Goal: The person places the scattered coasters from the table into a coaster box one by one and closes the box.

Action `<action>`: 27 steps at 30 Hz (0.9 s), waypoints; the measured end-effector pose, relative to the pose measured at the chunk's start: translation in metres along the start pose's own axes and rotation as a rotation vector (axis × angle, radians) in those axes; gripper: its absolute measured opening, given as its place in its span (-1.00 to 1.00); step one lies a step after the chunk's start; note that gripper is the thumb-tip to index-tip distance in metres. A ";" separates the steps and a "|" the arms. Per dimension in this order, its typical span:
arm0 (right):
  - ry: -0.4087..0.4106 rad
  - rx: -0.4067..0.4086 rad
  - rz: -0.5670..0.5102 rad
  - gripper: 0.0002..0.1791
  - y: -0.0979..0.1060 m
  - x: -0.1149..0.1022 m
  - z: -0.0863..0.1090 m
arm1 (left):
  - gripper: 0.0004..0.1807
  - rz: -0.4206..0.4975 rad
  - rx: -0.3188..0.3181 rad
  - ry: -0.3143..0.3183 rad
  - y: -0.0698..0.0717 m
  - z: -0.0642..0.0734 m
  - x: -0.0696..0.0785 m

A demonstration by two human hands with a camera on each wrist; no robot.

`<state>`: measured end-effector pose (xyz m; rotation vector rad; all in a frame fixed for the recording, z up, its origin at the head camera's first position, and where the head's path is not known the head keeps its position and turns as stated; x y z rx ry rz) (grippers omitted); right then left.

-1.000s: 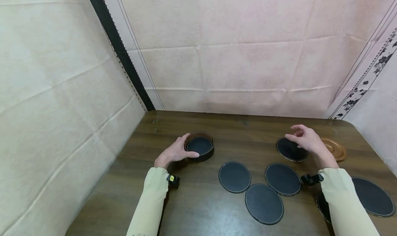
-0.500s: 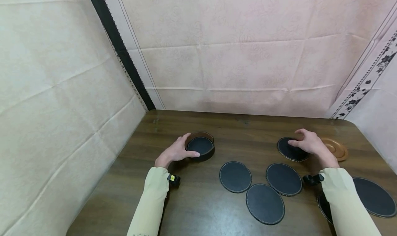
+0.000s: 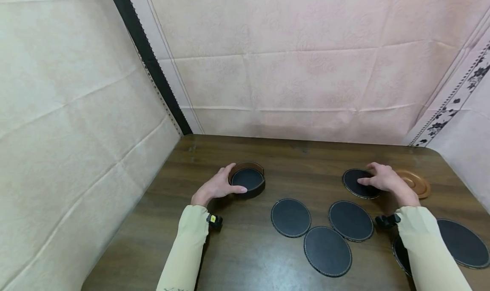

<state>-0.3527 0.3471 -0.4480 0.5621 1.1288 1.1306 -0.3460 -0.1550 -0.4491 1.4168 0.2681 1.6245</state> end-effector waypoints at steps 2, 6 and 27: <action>-0.006 -0.004 0.016 -0.09 0.000 0.001 0.000 | 0.21 0.000 0.000 0.000 0.000 0.000 0.000; -0.023 -0.025 0.036 -0.04 0.000 0.004 0.002 | 0.22 -0.004 -0.002 0.005 0.000 -0.002 -0.002; -0.067 0.076 -0.016 -0.07 0.008 -0.001 0.012 | 0.19 0.000 0.002 -0.004 -0.002 -0.002 -0.002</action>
Point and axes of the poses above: each hand's wrist, its own z-axis away from the middle knuckle, its own y-axis out of the back of the hand, x = y × z, the point moved 7 cm from there along -z, towards the middle knuckle, and after that the axes turned 11 degrees about -x, right-handed, at the moved point
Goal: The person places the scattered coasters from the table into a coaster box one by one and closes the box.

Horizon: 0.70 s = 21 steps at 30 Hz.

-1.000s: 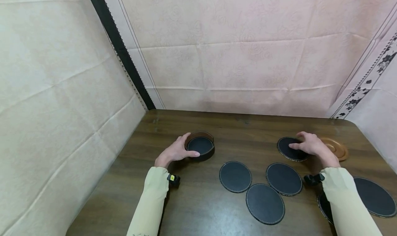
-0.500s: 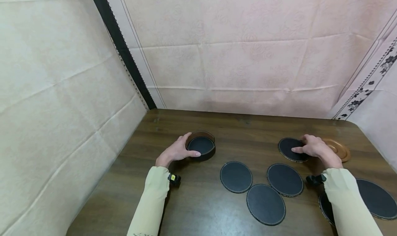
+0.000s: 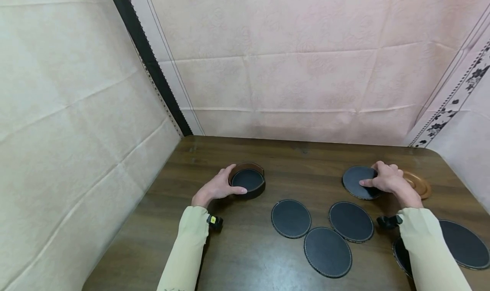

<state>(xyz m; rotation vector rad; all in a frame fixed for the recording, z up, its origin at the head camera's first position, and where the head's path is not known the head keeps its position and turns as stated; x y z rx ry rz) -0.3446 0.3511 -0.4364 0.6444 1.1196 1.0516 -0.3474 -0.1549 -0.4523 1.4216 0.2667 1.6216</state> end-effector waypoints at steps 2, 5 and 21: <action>0.013 0.003 -0.012 -0.08 0.000 -0.004 0.001 | 0.19 0.002 0.000 0.005 0.000 0.000 0.000; 0.032 -0.004 -0.012 -0.09 0.001 -0.008 0.001 | 0.19 0.006 -0.002 0.010 0.000 0.001 0.000; 0.065 0.100 0.011 -0.45 0.016 -0.027 0.012 | 0.18 0.000 -0.001 0.014 0.000 0.001 0.000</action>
Point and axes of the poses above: each hand's wrist, its own z-axis away from the middle knuckle, its own y-axis out of the back of the hand, x = y × z, the point moved 7 cm from there along -z, towards the middle knuckle, and after that the axes turned 11 degrees about -x, right-handed, at the moved point
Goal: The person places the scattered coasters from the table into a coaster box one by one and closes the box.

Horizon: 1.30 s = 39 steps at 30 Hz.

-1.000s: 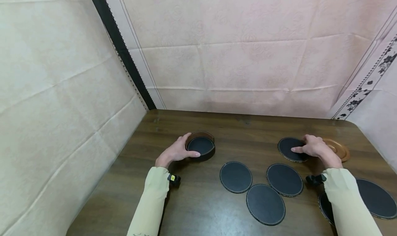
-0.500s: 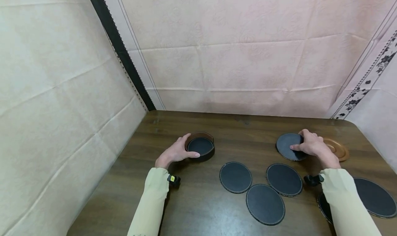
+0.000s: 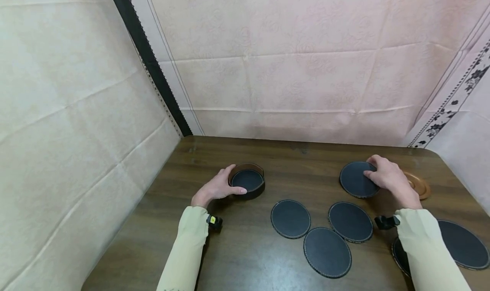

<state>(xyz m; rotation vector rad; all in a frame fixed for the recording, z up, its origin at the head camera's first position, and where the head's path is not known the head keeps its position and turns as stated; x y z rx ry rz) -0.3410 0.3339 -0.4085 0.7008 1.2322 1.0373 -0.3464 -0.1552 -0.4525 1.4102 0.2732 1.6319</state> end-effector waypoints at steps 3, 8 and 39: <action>0.010 0.035 -0.009 -0.52 0.003 -0.006 0.003 | 0.17 -0.005 0.001 0.000 0.000 0.001 0.002; 0.051 0.063 -0.014 -0.59 0.008 -0.019 0.007 | 0.16 -0.009 -0.001 -0.003 0.002 0.002 0.003; 0.360 0.189 -0.017 -0.76 -0.009 -0.128 0.027 | 0.22 -0.003 0.000 0.005 0.002 0.001 -0.002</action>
Point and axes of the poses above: each hand's wrist, its own z-axis away from the middle knuckle, its own y-axis out of the back of the hand, x = y × z, the point moved 7 cm from there along -z, towards the middle knuckle, and after that the axes turned 11 degrees about -x, right-handed, at the moved point
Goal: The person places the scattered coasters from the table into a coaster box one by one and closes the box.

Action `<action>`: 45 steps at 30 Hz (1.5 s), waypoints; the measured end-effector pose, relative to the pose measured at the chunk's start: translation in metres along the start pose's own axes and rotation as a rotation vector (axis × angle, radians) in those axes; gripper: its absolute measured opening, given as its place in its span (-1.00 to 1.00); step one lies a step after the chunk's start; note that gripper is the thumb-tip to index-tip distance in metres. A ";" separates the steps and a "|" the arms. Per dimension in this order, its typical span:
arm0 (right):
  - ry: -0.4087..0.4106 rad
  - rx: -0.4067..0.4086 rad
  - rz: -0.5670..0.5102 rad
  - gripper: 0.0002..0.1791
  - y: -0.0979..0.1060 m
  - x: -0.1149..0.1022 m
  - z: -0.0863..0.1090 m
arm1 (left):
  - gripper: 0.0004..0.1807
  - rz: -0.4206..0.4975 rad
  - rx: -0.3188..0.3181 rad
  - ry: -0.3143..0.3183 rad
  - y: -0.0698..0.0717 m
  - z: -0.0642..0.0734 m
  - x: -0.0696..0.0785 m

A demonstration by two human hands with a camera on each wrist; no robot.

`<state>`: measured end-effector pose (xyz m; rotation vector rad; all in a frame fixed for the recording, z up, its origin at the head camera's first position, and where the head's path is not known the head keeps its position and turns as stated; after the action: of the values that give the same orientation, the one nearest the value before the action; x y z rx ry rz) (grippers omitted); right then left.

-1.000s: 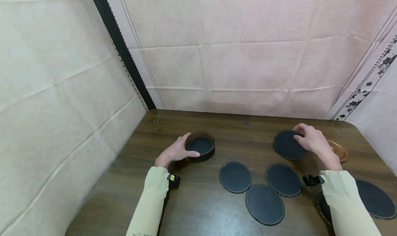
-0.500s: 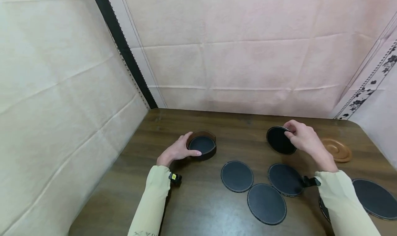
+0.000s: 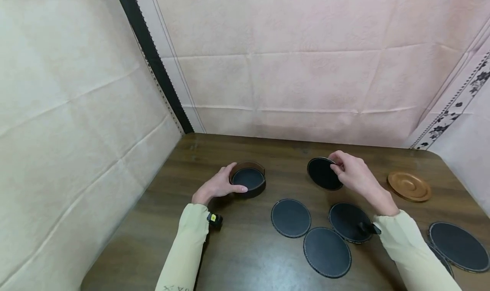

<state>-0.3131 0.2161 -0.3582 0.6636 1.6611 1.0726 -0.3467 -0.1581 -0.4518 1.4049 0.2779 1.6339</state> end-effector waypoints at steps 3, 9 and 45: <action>0.022 0.002 -0.010 -0.76 -0.003 -0.008 -0.004 | 0.23 -0.007 -0.004 -0.003 0.000 -0.001 0.001; 0.057 0.010 -0.034 -0.78 -0.013 -0.025 -0.013 | 0.21 -0.014 -0.003 0.002 0.001 0.001 0.002; 0.116 0.035 -0.493 -0.71 -0.080 -0.088 -0.066 | 0.21 0.004 -0.009 0.003 0.000 0.000 0.003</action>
<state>-0.3396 0.0846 -0.3833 0.1926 1.8201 0.7352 -0.3470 -0.1561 -0.4500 1.3976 0.2697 1.6389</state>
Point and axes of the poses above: each hand's wrist, its own z-axis away from the middle knuckle, its own y-axis out of the back of the hand, x = y × z, the point moved 7 cm from there along -z, towards the middle knuckle, and after that the axes turned 11 degrees about -x, right-handed, at the moved point
